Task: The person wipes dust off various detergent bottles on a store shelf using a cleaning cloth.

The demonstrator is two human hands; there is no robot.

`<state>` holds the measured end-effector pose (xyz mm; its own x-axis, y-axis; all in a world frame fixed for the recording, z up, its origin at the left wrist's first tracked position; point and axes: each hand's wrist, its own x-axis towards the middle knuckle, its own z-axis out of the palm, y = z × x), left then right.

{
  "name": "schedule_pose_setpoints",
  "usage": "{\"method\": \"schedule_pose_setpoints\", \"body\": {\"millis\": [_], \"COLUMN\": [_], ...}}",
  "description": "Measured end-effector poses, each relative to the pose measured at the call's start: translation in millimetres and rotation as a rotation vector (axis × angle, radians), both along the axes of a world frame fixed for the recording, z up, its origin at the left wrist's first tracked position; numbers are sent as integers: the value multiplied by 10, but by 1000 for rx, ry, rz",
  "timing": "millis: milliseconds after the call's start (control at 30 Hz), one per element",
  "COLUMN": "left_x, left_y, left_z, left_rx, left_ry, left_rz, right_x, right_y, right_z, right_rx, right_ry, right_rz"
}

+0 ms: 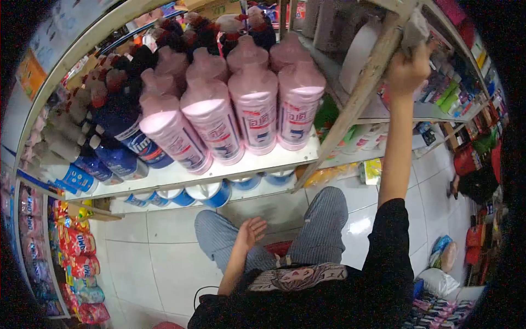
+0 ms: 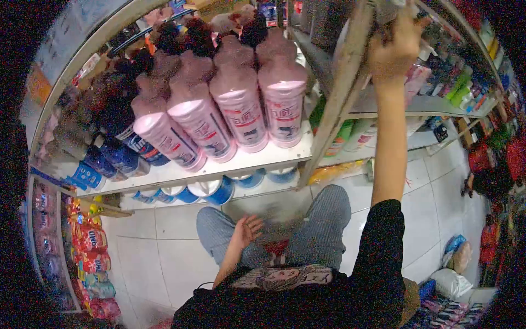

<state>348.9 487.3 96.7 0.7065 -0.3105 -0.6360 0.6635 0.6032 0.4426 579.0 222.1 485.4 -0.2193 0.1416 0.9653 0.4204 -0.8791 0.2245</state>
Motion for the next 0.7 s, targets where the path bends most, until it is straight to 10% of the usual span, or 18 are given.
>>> {"method": "schedule_pose_setpoints", "body": {"millis": [700], "left_x": [-10], "left_y": [35], "left_z": [-101], "left_rx": [-47], "left_ry": [3], "left_rz": [15], "right_x": [-135], "right_y": [-125], "right_z": [-112], "right_rx": [-47], "right_ry": [117], "right_rz": [26]}}
